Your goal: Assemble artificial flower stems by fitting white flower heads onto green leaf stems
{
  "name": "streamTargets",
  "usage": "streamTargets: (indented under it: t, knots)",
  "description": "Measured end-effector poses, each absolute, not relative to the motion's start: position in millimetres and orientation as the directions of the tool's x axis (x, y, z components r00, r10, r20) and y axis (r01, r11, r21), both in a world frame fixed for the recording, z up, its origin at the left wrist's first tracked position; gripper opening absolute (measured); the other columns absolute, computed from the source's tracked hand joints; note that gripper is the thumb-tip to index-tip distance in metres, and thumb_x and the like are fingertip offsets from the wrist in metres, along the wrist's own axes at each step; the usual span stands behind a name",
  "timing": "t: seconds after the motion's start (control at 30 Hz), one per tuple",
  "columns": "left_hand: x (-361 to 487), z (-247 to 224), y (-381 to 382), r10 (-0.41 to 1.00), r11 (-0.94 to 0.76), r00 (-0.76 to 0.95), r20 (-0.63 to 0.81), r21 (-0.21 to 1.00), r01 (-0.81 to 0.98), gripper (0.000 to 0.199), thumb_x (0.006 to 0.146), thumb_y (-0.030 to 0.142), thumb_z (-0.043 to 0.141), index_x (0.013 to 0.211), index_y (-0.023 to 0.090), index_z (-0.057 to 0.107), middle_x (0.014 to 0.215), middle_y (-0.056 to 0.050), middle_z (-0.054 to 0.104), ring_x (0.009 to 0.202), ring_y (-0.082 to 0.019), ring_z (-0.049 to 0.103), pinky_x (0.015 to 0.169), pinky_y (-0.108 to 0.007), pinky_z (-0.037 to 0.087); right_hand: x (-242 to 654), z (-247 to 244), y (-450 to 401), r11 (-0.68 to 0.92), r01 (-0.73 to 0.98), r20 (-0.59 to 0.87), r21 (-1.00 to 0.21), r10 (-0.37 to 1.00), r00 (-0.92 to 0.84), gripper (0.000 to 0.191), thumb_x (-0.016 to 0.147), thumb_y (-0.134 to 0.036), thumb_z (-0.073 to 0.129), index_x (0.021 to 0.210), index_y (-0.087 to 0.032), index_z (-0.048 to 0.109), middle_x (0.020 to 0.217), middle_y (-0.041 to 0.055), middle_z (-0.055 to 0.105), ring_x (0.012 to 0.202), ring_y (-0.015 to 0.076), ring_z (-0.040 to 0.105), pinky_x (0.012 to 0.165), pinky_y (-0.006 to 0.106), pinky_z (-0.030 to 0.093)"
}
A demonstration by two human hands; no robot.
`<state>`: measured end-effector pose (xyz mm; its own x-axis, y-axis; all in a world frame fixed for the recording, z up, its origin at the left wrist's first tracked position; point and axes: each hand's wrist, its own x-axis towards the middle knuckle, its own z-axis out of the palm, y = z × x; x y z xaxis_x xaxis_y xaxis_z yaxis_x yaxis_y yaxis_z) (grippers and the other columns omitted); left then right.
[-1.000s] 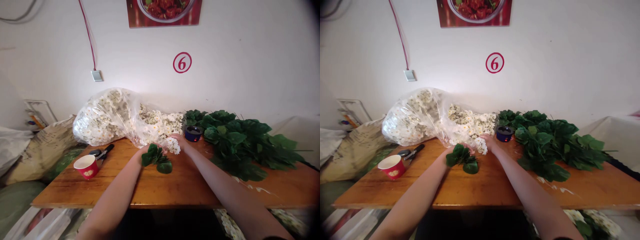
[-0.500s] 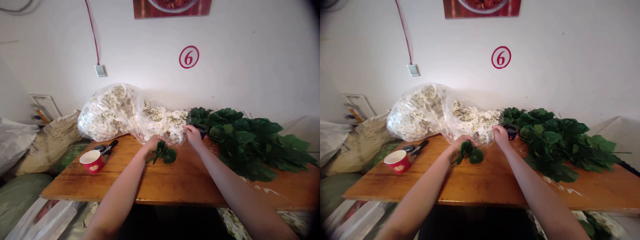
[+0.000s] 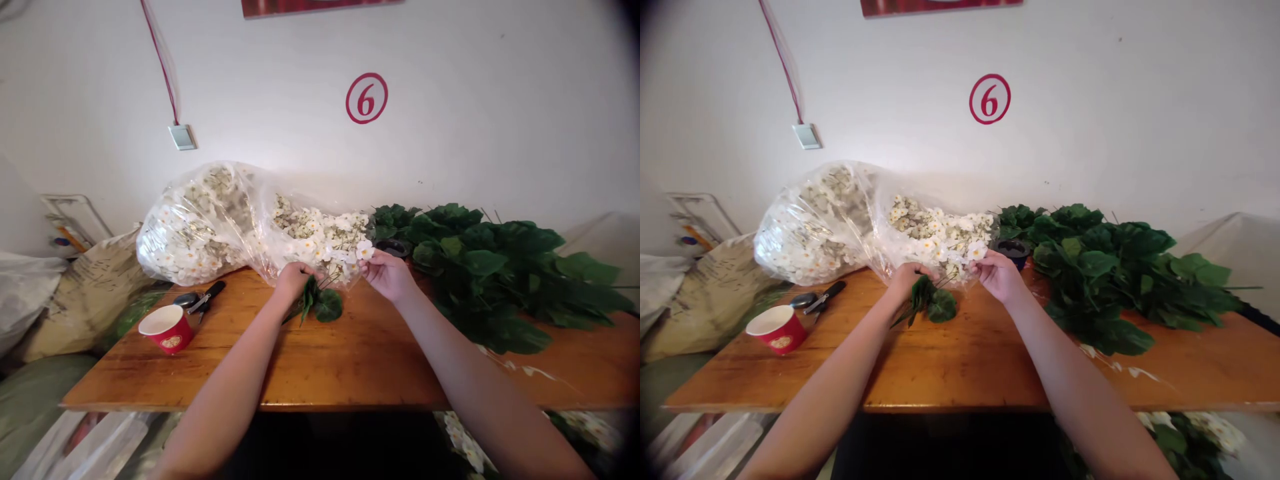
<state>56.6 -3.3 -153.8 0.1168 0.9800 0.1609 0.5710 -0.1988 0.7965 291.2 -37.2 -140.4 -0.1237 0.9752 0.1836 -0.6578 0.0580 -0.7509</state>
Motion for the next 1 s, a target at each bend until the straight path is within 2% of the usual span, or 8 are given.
streamTargets:
  t: [0.13,0.3,0.4,0.5,0.63,0.77,0.9,1.0]
  knots:
    - [53,-139,-12,0.93,-0.315,0.039,0.366,0.736,0.599,0.021,0.074,0.038,0.067,0.074,0.017,0.068,0.073,-0.002,0.069,0.068,-0.016,0.062,0.067,-0.027,0.047,291,-135,-47,0.017,-0.605,0.248,-0.796,0.921,-0.301,0.02,0.061,-0.008,0.066,0.08,-0.015,0.064,0.073,0.0013,0.061,0.057,0.007,0.052,0.047,0.015,0.045]
    - [59,-128,-32,0.549,-0.693,0.283,0.786,0.24,0.68,0.024,0.084,0.022,0.056,0.107,0.016,0.062,0.104,-0.009,0.067,0.1,-0.021,0.06,0.09,-0.035,0.048,295,-128,-60,0.0,-0.505,0.29,-0.863,0.819,-0.496,0.02,0.067,-0.026,0.072,0.079,-0.013,0.064,0.069,0.0014,0.059,0.045,0.0041,0.043,0.035,0.015,0.035]
    - [64,-127,-40,0.338,-0.793,0.476,0.812,-0.027,0.609,0.038,0.089,0.02,0.051,0.127,0.017,0.051,0.119,-0.012,0.062,0.113,-0.023,0.056,0.097,-0.04,0.046,294,-128,-63,-0.019,-0.418,0.233,-0.908,0.807,-0.542,0.024,0.069,-0.033,0.073,0.076,-0.013,0.063,0.065,0.0011,0.06,0.035,0.0025,0.037,0.029,0.016,0.028]
    - [68,-128,-48,0.241,-0.835,0.632,0.737,-0.174,0.522,0.045,0.091,0.02,0.048,0.135,0.02,0.045,0.124,-0.012,0.06,0.115,-0.023,0.055,0.097,-0.04,0.045,287,-131,-61,-0.036,-0.428,0.188,-0.903,0.863,-0.47,0.021,0.069,-0.03,0.075,0.07,-0.014,0.061,0.055,-0.0021,0.056,0.035,0.0034,0.039,0.031,0.015,0.031]
    - [70,-132,-52,0.278,-0.811,0.69,0.668,-0.222,0.542,0.054,0.09,0.03,0.051,0.141,0.016,0.04,0.121,-0.014,0.061,0.112,-0.027,0.056,0.092,-0.041,0.045,274,-134,-58,-0.069,-0.44,0.134,-0.895,0.9,-0.415,0.019,0.072,-0.03,0.074,0.072,-0.015,0.063,0.043,-0.0057,0.047,0.038,0.0051,0.042,0.035,0.014,0.035]
    - [71,-142,-44,0.345,-0.748,0.666,0.661,-0.235,0.62,0.053,0.091,0.03,0.049,0.139,0.01,0.043,0.097,-0.014,0.068,0.093,-0.027,0.062,0.081,-0.041,0.047,265,-137,-56,-0.054,-0.395,0.106,-0.917,0.922,-0.371,0.021,0.07,-0.03,0.076,0.077,-0.016,0.062,0.055,-0.0031,0.058,0.04,0.0063,0.047,0.037,0.017,0.038]
    - [73,-153,-34,0.468,-0.704,0.598,0.65,-0.135,0.697,0.05,0.087,0.028,0.052,0.134,0.008,0.05,0.086,-0.013,0.068,0.084,-0.026,0.063,0.076,-0.038,0.047,261,-141,-55,0.131,-0.201,0.179,-0.971,0.954,-0.242,0.022,0.074,-0.036,0.072,0.078,-0.017,0.063,0.058,-0.0022,0.059,0.046,0.0097,0.05,0.044,0.022,0.041]
    - [76,-154,-31,0.612,-0.655,0.517,0.598,0.018,0.755,0.032,0.086,0.025,0.052,0.111,0.011,0.066,0.08,-0.012,0.068,0.077,-0.025,0.064,0.071,-0.035,0.047,262,-142,-54,0.35,0.061,0.34,-0.935,0.932,-0.128,0.021,0.076,-0.038,0.068,0.084,-0.019,0.067,0.076,0.0013,0.064,0.064,0.0128,0.057,0.058,0.024,0.045]
